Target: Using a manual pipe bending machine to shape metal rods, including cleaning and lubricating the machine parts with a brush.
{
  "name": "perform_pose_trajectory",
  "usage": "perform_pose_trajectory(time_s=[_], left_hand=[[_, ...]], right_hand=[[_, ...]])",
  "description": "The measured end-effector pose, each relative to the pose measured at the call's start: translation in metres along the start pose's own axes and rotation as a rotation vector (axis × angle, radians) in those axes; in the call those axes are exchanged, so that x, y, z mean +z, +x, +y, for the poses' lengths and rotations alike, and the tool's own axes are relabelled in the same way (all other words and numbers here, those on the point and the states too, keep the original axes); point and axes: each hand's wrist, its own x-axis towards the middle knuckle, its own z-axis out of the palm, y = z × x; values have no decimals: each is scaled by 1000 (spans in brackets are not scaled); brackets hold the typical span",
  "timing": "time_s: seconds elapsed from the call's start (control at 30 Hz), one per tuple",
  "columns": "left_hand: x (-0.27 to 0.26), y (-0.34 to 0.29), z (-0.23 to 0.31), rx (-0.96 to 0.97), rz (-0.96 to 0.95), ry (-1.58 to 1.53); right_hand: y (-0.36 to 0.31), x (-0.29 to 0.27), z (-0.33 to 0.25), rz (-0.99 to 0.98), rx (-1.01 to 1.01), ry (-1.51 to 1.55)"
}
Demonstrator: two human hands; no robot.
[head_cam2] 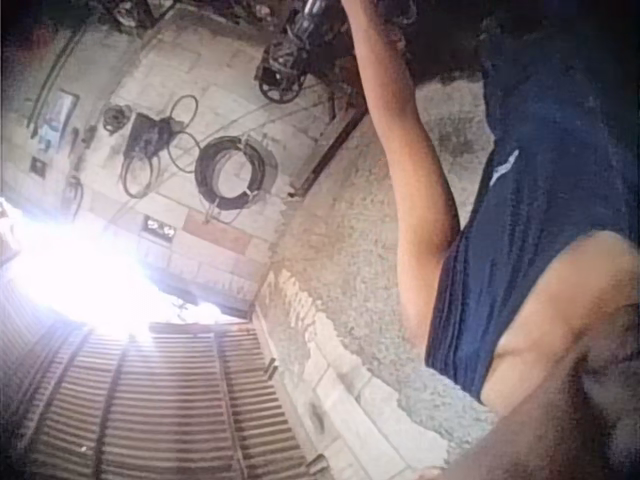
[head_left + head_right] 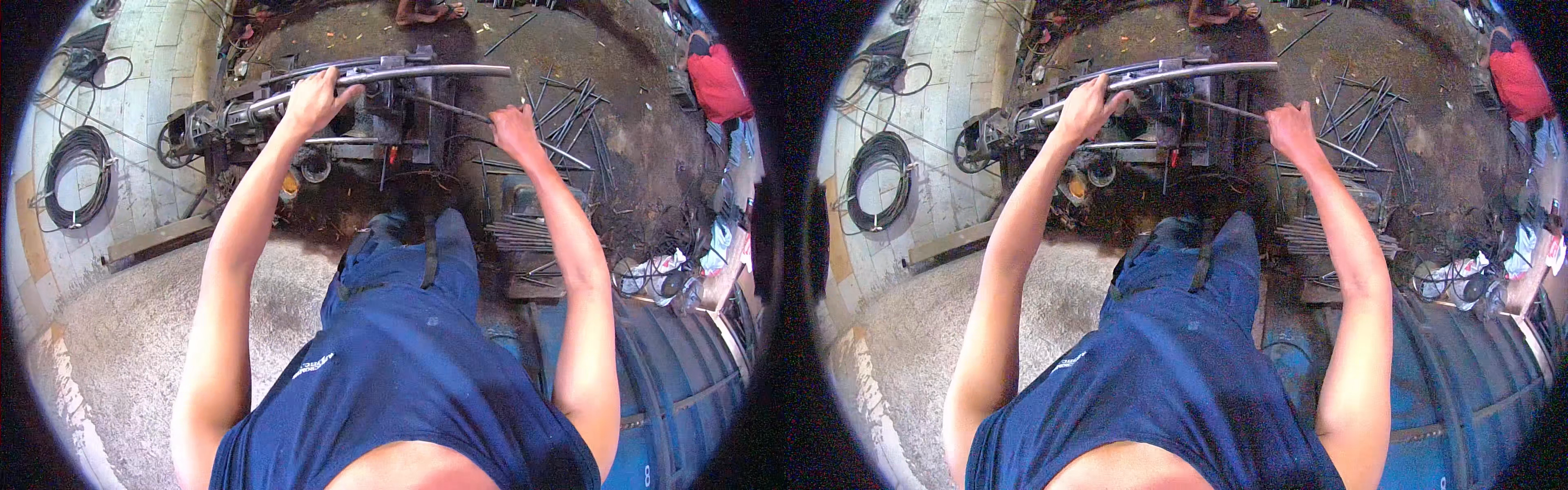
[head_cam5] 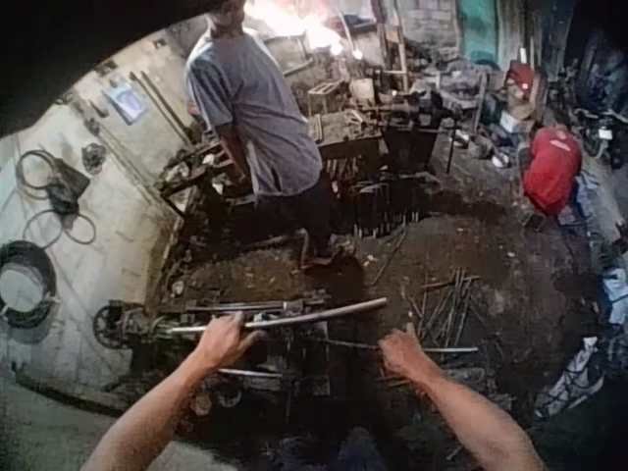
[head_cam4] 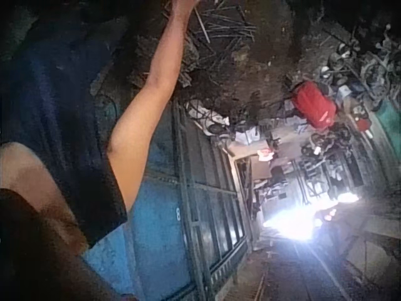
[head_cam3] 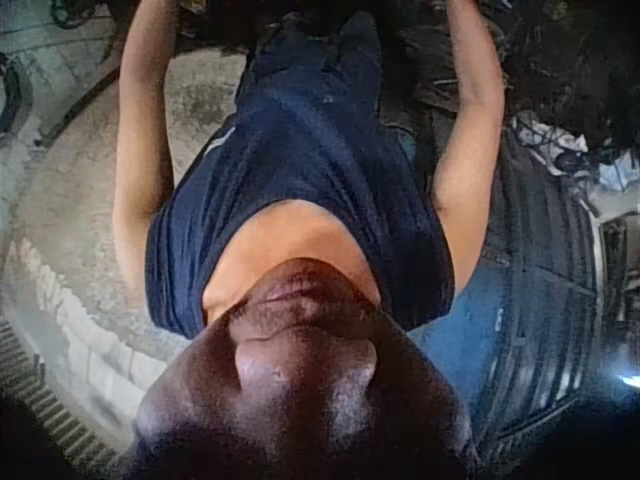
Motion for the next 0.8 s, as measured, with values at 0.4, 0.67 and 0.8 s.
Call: perform_pose_trajectory(time_s=[0.4, 0.67, 0.8], left_hand=[[72, -85, 28, -365, 421, -691], [179, -37, -2, -991, -162, -1559], [182, -22, 17, -1046, -170, -1696]], right_hand=[[0, -4, -2, -32, 16, -57], [-2, 0, -7, 29, -38, -59], [1, 0, -11, 19, -27, -42]])
